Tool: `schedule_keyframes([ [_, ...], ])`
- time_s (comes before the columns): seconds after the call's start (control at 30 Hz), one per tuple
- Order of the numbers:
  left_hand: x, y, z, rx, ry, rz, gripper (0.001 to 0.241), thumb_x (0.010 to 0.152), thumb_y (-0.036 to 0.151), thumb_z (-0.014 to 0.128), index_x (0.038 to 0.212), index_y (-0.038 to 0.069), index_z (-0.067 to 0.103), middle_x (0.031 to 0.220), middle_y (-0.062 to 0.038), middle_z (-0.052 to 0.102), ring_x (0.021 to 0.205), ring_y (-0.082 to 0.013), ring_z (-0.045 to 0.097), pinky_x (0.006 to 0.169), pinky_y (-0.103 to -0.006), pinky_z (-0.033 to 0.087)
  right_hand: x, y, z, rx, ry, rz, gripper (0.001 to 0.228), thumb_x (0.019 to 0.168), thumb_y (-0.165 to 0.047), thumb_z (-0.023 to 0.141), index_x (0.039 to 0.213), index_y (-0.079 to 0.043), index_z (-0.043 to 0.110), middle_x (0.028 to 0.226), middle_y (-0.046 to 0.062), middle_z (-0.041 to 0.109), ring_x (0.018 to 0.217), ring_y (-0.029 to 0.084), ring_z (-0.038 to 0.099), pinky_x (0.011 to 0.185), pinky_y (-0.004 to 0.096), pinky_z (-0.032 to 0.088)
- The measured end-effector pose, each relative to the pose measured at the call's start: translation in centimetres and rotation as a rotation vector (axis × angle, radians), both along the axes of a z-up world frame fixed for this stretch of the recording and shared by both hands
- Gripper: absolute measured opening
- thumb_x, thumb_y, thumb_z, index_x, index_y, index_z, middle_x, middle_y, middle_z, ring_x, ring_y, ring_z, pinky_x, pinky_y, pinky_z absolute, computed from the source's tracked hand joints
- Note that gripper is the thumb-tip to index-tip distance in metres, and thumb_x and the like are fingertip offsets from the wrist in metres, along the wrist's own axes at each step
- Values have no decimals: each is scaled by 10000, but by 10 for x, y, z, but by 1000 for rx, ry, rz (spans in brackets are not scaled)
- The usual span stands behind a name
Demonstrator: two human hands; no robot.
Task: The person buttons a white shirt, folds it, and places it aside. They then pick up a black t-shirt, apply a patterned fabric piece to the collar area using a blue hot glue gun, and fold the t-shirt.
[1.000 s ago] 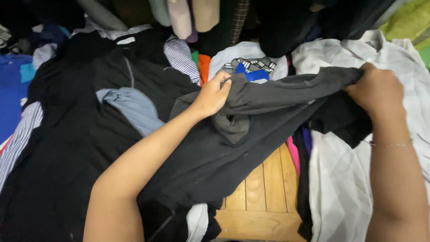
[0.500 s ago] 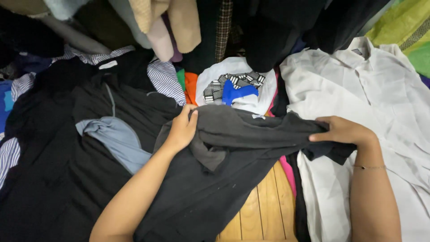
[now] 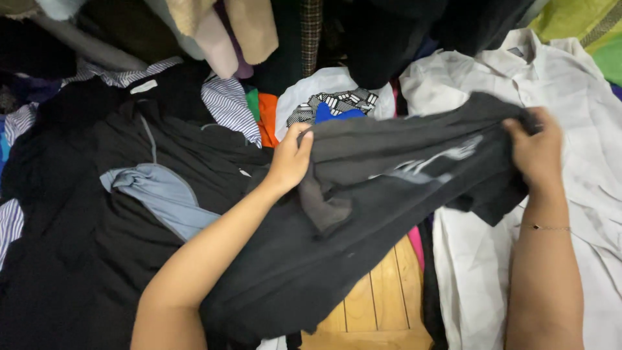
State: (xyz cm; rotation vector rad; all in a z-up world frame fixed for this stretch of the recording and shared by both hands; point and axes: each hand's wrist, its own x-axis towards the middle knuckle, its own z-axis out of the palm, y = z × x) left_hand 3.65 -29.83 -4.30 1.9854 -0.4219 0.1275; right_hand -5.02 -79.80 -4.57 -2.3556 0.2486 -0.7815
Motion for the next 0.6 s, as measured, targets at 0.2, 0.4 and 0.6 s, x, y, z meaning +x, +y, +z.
schedule_keyframes([
  [0.2, -29, -39, 69, -132, 143, -90, 278, 1014, 349, 475, 1201, 179, 591, 1177, 6, 690, 1091, -137, 626, 970, -284, 447, -50, 8, 57, -280, -524, -121, 177, 1104, 179, 731, 1211, 95, 617, 1110, 226, 666, 997, 353, 617, 917, 444, 496],
  [0.4, 27, 26, 20, -201, 136, 62, 270, 997, 249, 548, 1198, 109, 660, 1221, -45, 692, 1147, -156, 625, 1025, -276, 448, -65, 51, 97, 43, 496, 42, 303, 896, -338, 833, 895, -109, 634, 585, 25, 413, 514, 106, 331, 494, 293, 276],
  [0.6, 7, 89, 0, -433, 426, 42, 230, 1025, 41, 517, 1168, 221, 526, 1131, -128, 683, 894, -143, 638, 763, -241, 513, -43, 61, 71, 264, 453, 520, 320, 1082, -263, 586, 821, -80, 570, 811, -42, 475, 773, 76, 438, 705, 248, 382],
])
